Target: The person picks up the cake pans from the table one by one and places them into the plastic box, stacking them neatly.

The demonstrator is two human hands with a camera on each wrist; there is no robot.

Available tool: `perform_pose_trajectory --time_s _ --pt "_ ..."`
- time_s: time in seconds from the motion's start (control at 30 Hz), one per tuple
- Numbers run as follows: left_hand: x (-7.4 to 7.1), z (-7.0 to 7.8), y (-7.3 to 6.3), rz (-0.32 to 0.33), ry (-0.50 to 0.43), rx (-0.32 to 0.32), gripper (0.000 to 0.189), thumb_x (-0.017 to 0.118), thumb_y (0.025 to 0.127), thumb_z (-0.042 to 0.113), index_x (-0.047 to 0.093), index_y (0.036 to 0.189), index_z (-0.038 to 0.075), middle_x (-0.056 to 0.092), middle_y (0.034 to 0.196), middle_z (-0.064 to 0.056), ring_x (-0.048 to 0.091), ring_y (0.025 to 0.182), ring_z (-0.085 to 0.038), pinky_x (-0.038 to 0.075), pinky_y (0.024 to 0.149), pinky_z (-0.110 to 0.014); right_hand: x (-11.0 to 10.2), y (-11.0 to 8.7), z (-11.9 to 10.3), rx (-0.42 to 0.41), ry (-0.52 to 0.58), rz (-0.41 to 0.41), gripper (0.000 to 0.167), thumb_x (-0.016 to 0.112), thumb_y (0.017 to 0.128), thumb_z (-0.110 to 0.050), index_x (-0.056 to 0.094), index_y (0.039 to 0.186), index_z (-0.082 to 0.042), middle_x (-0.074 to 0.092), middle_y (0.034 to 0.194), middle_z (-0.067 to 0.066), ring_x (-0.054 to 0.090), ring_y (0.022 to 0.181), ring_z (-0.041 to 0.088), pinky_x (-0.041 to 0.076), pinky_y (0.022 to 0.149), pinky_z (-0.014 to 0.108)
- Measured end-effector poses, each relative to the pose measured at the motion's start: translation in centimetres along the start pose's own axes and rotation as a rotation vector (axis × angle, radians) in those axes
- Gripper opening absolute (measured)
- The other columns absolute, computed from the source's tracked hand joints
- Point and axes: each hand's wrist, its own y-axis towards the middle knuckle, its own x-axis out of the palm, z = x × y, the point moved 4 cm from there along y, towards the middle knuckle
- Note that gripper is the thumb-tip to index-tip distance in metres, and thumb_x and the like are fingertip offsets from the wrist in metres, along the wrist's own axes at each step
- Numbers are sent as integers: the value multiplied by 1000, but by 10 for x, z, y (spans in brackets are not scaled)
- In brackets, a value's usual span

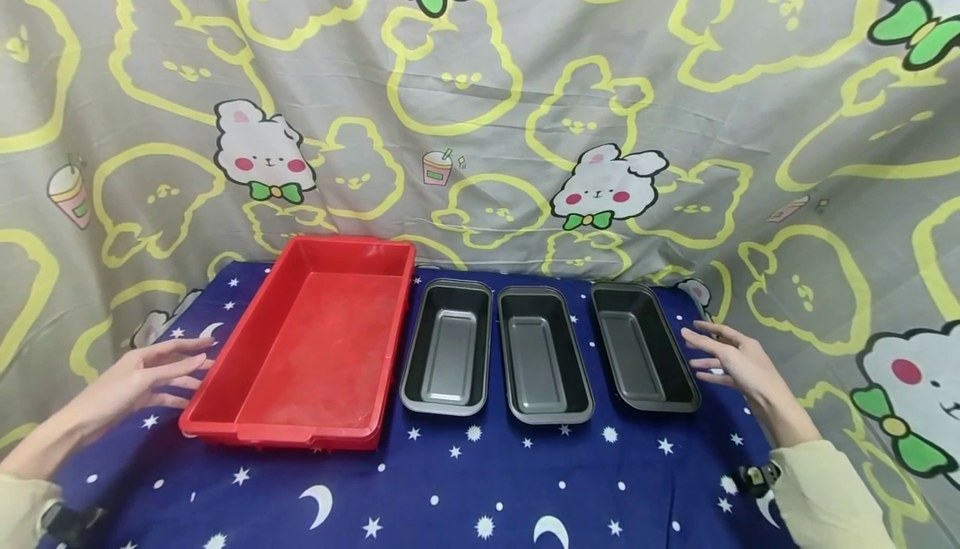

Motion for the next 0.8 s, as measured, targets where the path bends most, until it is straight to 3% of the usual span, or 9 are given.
perform_pose_trajectory --time_s 0.1,0.3,0.47,0.57,0.8 --pt "1 -3 0 1 5 -32 57 55 109 21 38 154 -9 71 107 26 77 93 -11 66 79 -32 -4 5 10 22 1 -13 42 55 110 -40 47 147 -22 63 103 -37 74 98 2 63 85 25" --pt "3 -9 1 18 48 -55 68 63 105 20 32 155 -13 75 105 13 76 91 -10 65 77 -34 -12 16 29 46 4 -49 60 55 110 -39 41 157 -5 65 103 -32 73 100 0 63 88 26" --pt "3 -14 0 16 50 -45 67 64 103 15 33 155 -15 75 108 10 77 92 -7 66 77 -34 -18 25 42 55 47 -83 29 55 111 -36 56 139 -30 69 107 -29 73 100 0 62 87 24" --pt "2 -16 0 1 44 -38 65 63 103 12 33 155 -15 74 108 9 77 93 -5 66 77 -33 -19 29 48 52 88 -113 17 54 111 -32 59 126 -39 70 108 -28 73 99 0 62 86 24" --pt "3 -17 2 -5 33 -30 63 65 102 10 37 154 -13 72 106 7 77 93 -7 66 75 -35 -12 41 57 84 193 -186 27 53 111 -21 64 111 -46 71 106 -28 74 96 2 62 83 25"
